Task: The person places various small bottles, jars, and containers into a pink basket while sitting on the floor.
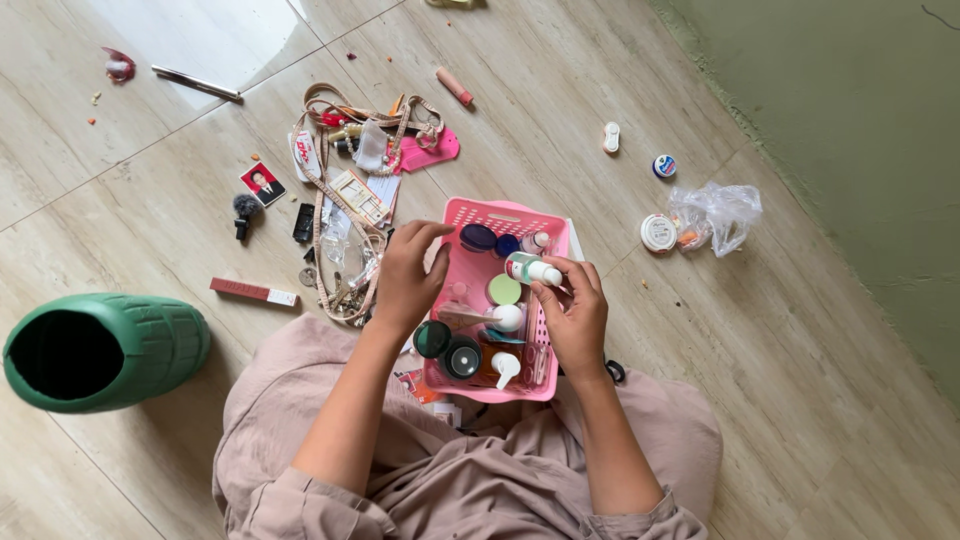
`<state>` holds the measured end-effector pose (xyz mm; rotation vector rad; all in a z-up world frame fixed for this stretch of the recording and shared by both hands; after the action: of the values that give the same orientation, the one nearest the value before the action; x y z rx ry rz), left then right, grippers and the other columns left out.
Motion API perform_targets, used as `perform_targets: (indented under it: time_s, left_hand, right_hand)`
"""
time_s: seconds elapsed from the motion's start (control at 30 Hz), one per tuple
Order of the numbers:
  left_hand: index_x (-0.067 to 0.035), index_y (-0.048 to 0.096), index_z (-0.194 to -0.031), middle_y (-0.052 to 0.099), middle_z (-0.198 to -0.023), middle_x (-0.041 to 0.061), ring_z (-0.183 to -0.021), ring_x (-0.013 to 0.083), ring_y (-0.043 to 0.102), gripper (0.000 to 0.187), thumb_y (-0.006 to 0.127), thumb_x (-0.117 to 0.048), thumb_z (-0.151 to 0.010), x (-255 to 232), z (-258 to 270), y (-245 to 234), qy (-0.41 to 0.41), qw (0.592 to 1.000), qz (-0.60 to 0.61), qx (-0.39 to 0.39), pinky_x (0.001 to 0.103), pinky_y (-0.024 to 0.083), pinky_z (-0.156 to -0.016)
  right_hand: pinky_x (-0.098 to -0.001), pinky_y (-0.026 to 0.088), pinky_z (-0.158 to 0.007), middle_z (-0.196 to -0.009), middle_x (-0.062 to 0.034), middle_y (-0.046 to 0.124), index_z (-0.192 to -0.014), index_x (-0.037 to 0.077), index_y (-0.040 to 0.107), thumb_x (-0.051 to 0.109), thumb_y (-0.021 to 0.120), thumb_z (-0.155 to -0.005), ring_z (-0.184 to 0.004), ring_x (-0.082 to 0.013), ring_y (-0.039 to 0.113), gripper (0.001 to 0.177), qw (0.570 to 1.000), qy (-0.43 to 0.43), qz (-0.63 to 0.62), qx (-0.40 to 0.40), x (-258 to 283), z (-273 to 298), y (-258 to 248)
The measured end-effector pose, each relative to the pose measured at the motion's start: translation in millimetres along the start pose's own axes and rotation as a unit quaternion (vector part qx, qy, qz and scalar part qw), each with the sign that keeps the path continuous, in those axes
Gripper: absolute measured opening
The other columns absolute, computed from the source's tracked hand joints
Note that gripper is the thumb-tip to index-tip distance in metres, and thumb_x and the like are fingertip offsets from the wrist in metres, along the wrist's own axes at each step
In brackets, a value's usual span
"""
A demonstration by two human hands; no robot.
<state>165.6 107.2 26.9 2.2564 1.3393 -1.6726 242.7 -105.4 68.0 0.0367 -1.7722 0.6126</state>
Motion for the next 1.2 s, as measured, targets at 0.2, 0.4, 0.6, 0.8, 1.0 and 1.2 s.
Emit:
perform_targets:
  time_s: [0.2, 0.4, 0.6, 0.8, 1.0, 1.2]
  left_hand:
    - [-0.007, 0.071, -0.109, 0.068, -0.110, 0.009, -0.104, 0.0313, 0.062, 0.025, 0.070, 0.002, -0.086, 27.8, -20.8, 22.8, 0.043, 0.999, 0.001, 0.004, 0.041, 0.052, -0.089]
    - [-0.009, 0.072, -0.105, 0.070, -0.109, 0.005, -0.106, 0.0286, 0.062, 0.025, 0.071, 0.003, -0.082, 38.6, -28.1, 28.9, 0.064, 0.998, 0.021, 0.004, 0.040, 0.053, -0.090]
    - [-0.010, 0.072, -0.100, 0.070, -0.114, 0.005, -0.114, 0.0300, 0.061, 0.019, 0.077, -0.009, -0.082, 47.9, -33.4, 31.2, 0.085, 0.995, 0.041, 0.038, 0.040, 0.053, -0.095]
    - [-0.009, 0.073, -0.100, 0.068, -0.123, 0.009, -0.120, 0.0330, 0.059, 0.019, 0.076, -0.009, -0.081, 59.6, -31.9, 33.0, 0.078, 0.995, 0.050, -0.022, 0.043, 0.049, -0.103]
    - [-0.009, 0.073, -0.100, 0.066, -0.126, 0.009, -0.123, 0.0327, 0.057, 0.019, 0.076, -0.010, -0.082, 62.1, -33.2, 31.2, 0.058, 0.996, 0.066, -0.019, 0.043, 0.048, -0.106]
    - [-0.009, 0.074, -0.101, 0.066, -0.128, 0.009, -0.125, 0.0325, 0.057, 0.020, 0.076, -0.009, -0.081, 54.1, -35.5, 25.6, 0.054, 0.995, 0.084, -0.008, 0.042, 0.050, -0.104]
  right_hand:
    - [-0.0307, 0.063, -0.089, -0.114, -0.0095, 0.063, -0.121, 0.002, 0.067, -0.002, 0.072, -0.090, -0.104, -0.0205, 0.070, 0.031, 0.997, -0.021, 0.077, 0.009, -1.3, -16.8, 13.5]
    - [-0.0352, 0.057, -0.088, -0.114, -0.0109, 0.065, -0.123, 0.003, 0.067, 0.001, 0.073, -0.089, -0.104, -0.0256, 0.069, 0.034, 0.986, -0.047, 0.156, 0.024, -12.7, -33.7, 22.1]
    - [-0.0400, 0.047, -0.094, -0.112, -0.0061, 0.070, -0.119, 0.008, 0.072, 0.012, 0.079, -0.084, -0.103, -0.0279, 0.061, 0.036, 0.937, -0.062, 0.345, 0.001, -33.3, -44.0, 27.7]
    - [-0.0492, 0.034, -0.112, -0.142, -0.0113, 0.053, -0.111, 0.008, 0.075, 0.018, 0.082, -0.081, -0.133, -0.0357, 0.042, 0.032, 0.911, -0.093, 0.401, -0.030, -48.0, -45.5, 34.8]
    - [-0.0542, 0.025, -0.118, -0.158, -0.0114, 0.043, -0.111, 0.008, 0.076, 0.020, 0.082, -0.083, -0.149, -0.0383, 0.028, 0.031, 0.906, -0.092, 0.413, -0.018, -56.9, -46.8, 39.4]
    - [-0.0537, 0.023, -0.119, -0.161, -0.0116, 0.039, -0.112, 0.009, 0.076, 0.020, 0.082, -0.084, -0.151, -0.0380, 0.025, 0.031, 0.905, -0.087, 0.417, -0.009, -65.3, -48.0, 44.5]
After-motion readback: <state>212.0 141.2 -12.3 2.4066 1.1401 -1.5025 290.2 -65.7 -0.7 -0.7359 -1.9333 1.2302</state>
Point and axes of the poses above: each hand's wrist, its own z-axis away from the middle knuckle, its own y-axis out of the palm, x = y × z, the point moved 1 cm from there along -z, towards the middle knuckle
